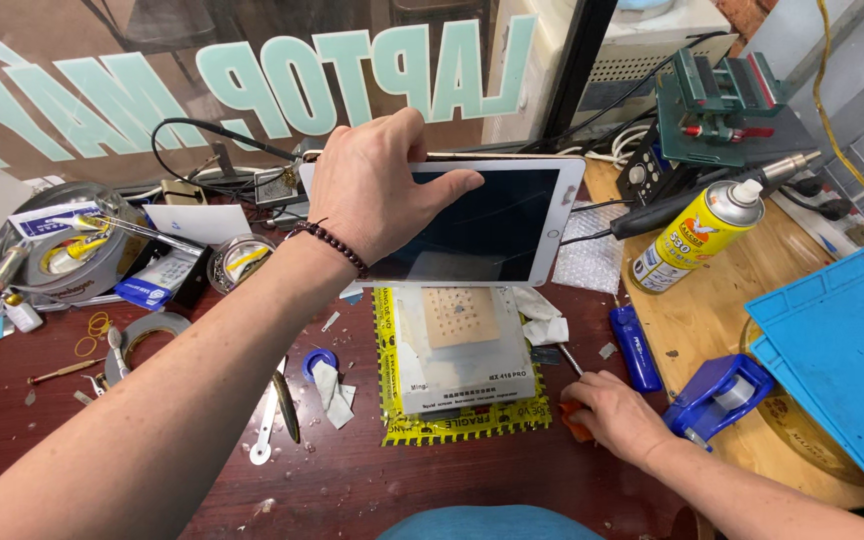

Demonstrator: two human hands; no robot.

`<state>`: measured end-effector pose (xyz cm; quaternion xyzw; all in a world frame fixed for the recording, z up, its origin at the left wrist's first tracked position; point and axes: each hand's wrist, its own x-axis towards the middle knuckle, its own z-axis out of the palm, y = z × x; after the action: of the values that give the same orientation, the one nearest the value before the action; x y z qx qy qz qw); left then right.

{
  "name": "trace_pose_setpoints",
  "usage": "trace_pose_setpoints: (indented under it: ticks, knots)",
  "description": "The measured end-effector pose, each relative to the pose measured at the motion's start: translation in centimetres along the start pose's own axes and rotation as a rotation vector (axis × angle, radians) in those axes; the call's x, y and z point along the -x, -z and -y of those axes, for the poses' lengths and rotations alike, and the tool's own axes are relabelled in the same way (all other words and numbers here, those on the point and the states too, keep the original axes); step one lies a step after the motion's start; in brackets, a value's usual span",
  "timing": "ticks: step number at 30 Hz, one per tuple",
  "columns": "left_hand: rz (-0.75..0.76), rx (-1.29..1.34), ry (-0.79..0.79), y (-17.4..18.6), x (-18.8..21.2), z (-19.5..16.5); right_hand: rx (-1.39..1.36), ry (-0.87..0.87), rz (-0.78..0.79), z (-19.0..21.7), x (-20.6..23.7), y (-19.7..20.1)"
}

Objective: The person works at a repair bench on a white tablet. They use an orange pry tool to work around the edge of the screen, separating the display from the tablet's back casing, then lift and reposition the tablet while continuing to pry along the sides.

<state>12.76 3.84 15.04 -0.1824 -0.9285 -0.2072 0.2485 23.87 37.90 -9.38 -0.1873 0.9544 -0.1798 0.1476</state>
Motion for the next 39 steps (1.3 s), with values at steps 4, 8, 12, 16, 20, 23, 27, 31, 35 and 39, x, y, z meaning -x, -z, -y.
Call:
trace_pose_setpoints:
  ticks: [4, 8, 12, 16, 20, 23, 27, 31, 35, 39]
  knots:
    - [-0.035, -0.008, -0.023, -0.1, 0.2, -0.2, -0.069, -0.164, -0.013, 0.0, -0.8, 0.5]
    - [-0.09, 0.023, 0.055, -0.5, 0.3, -0.7, -0.646, -0.38, -0.285, 0.3, -3.8, 3.3]
    - [-0.1, 0.007, 0.097, -0.9, -0.1, -1.2, -1.127, -0.305, -0.458, 0.6, -7.5, 9.5]
    - [-0.139, 0.03, 0.061, -0.9, 0.0, -1.1, -1.088, -0.215, -0.534, 2.3, -8.6, 15.1]
    - [-0.202, 0.038, -0.013, -0.8, 1.0, -0.8, -1.137, -0.141, -0.559, 4.3, -8.0, 19.3]
    - [-0.233, 0.026, -0.05, -0.9, 1.8, -0.9, -1.138, -0.035, -0.536, 5.2, -7.6, 22.5]
    - [-0.268, 0.022, -0.04, -0.9, 2.2, -1.4, -0.992, 0.109, -0.441, 6.8, -8.0, 25.0]
    - [-0.273, 0.004, -0.027, -0.7, 2.3, -1.7, -0.242, 0.069, -0.652, 8.6, -8.7, 25.0]
    - [-0.244, 0.015, -0.01, -0.6, 1.9, -1.4, -0.109, 0.178, -0.811, 9.5, -8.8, 24.9]
    - [-0.208, 0.025, 0.0, -0.9, 1.1, -1.1, -0.398, 0.104, -0.664, 9.8, -9.2, 25.1]
